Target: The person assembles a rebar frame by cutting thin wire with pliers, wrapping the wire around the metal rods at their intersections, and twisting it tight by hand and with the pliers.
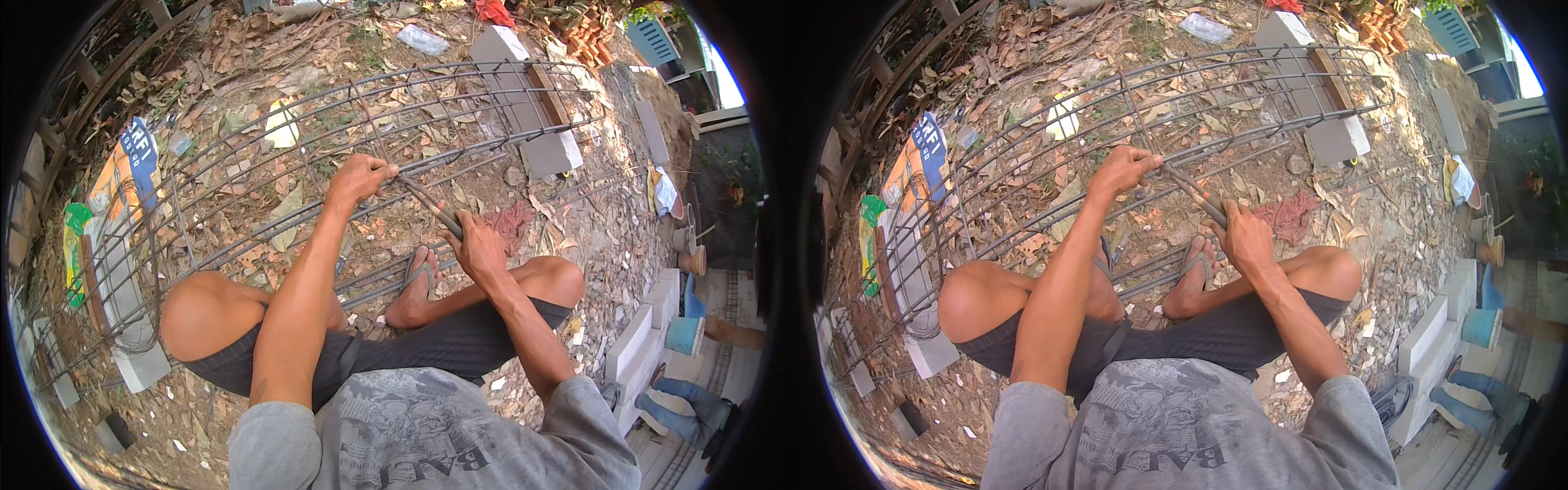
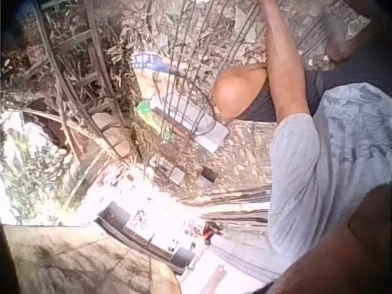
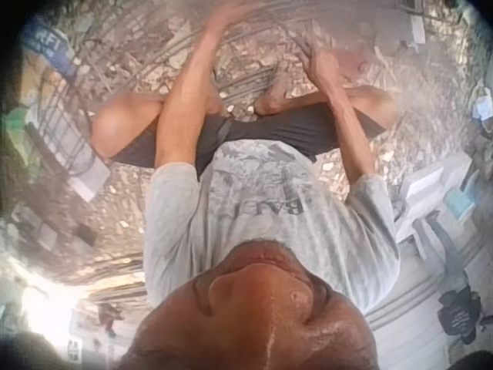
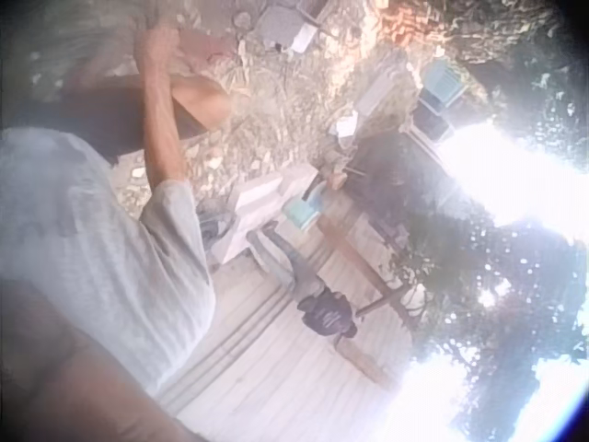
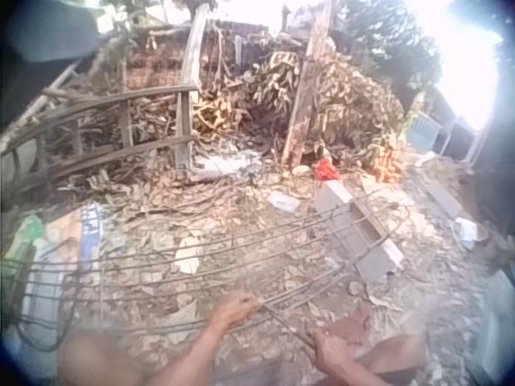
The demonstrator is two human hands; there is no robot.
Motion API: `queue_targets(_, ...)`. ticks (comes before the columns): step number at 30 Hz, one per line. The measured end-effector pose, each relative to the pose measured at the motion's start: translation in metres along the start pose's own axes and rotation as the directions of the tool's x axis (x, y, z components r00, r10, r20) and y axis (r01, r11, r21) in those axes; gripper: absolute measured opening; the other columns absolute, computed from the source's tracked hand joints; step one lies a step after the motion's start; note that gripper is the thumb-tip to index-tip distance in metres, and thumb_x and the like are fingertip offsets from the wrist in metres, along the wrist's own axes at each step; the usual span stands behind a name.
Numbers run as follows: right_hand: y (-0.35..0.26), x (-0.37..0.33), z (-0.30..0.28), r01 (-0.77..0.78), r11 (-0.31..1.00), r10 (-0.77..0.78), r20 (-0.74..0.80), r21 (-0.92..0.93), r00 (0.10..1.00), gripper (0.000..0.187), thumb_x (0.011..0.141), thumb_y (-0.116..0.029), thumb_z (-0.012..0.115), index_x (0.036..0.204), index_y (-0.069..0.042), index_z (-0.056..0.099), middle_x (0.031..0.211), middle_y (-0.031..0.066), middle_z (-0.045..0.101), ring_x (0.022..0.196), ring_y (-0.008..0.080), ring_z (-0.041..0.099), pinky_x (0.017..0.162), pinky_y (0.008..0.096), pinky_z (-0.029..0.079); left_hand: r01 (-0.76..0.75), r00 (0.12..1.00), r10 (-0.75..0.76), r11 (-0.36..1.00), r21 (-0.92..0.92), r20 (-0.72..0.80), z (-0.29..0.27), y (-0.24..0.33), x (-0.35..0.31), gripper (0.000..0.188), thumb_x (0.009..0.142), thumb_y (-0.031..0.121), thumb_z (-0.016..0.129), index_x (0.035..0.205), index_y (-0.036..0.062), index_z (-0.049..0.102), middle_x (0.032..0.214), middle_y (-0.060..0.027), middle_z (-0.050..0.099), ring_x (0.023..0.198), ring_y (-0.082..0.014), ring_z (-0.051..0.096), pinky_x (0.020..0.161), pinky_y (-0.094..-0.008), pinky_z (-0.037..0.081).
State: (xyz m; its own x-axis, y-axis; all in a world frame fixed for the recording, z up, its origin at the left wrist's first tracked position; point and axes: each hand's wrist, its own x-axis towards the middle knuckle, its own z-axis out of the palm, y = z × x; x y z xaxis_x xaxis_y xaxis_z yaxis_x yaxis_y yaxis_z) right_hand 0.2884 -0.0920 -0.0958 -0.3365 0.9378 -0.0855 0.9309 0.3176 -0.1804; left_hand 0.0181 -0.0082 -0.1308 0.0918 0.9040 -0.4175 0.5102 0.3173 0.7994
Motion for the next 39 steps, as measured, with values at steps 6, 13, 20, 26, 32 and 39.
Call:
queue_targets(6,-0.014,-0.02,0.028,-0.713,-0.147,-0.166,0.693,0.686,0.701,0.053,0.098,-0.055,0.054,0.117,-0.006,0.059,0.075,0.001,0.06,0.06,0.0118,0.058,0.052,0.0263,0.048,-0.063,0.997,0.066,0.997,0.053,-0.046,0.008,-0.007,0.005,0.047,0.089,0.052,0.067,0.113,0.0116,0.076,0.073,-0.0105,0.073,0.07,-0.0169,0.072,0.072,-0.0352,0.053)
queue_targets(13,-0.021,-0.007,0.01,-0.462,0.516,0.027,0.525,0.721,0.851,0.058,0.082,-0.038,0.078,0.122,-0.004,0.054,0.082,0.0075,0.068,0.068,0.0211,0.067,0.054,0.0341,0.05,-0.08,0.992,0.088,0.993,0.087,-0.093,0.008,-0.006,0.001,0.045,0.088,0.052,0.067,0.11,0.0141,0.077,0.073,-0.0092,0.073,0.071,-0.021,0.071,0.071,-0.0374,0.053)
queue_targets(20,-0.024,-0.013,0.01,0.042,0.997,-0.057,-0.273,-0.06,0.96,0.05,0.087,-0.033,0.07,0.122,-0.001,0.055,0.085,0.0189,0.067,0.074,0.0387,0.067,0.066,0.0484,0.053,-0.069,0.995,0.07,0.997,0.029,-0.068,0.01,-0.011,0.006,0.047,0.088,0.051,0.067,0.109,0.0103,0.076,0.075,-0.011,0.073,0.071,-0.0203,0.071,0.073,-0.0384,0.053)
queue_targets(26,-0.014,-0.01,0.025,-0.629,0.162,-0.097,0.647,0.76,0.756,0.048,0.1,-0.046,0.056,0.119,-0.002,0.06,0.078,0.0087,0.07,0.056,0.0203,0.065,0.053,0.0324,0.053,-0.055,0.998,0.054,0.998,-0.005,-0.024,0.005,-0.002,0.006,0.05,0.088,0.051,0.069,0.109,0.0069,0.076,0.076,-0.0109,0.073,0.071,-0.0176,0.071,0.069,-0.0363,0.053)
queue_targets(32,-0.025,-0.012,0.021,-0.669,0.079,-0.093,0.674,0.739,0.733,0.06,0.091,-0.044,0.071,0.131,-0.003,0.052,0.087,0.0079,0.069,0.066,0.0128,0.065,0.054,0.027,0.054,-0.138,0.966,0.148,0.989,0.06,-0.214,0.007,-0.001,-0.008,0.041,0.086,0.049,0.072,0.091,0.0088,0.08,0.068,-0.0126,0.071,0.059,-0.0218,0.065,0.062,-0.04,0.05)
queue_targets(39,-0.017,-0.011,0.002,-0.45,0.36,-0.054,0.5,0.817,0.865,0.057,0.087,-0.041,0.077,0.125,-0.007,0.051,0.08,0.0015,0.063,0.066,0.0087,0.062,0.052,0.0255,0.05,-0.224,0.75,0.25,0.967,0.121,-0.613,0.043,0.04,-0.061,0.046,0.089,0.037,0.073,0.068,-0.0035,0.066,0.065,-0.0169,0.065,0.058,-0.0264,0.063,0.059,-0.041,0.047)
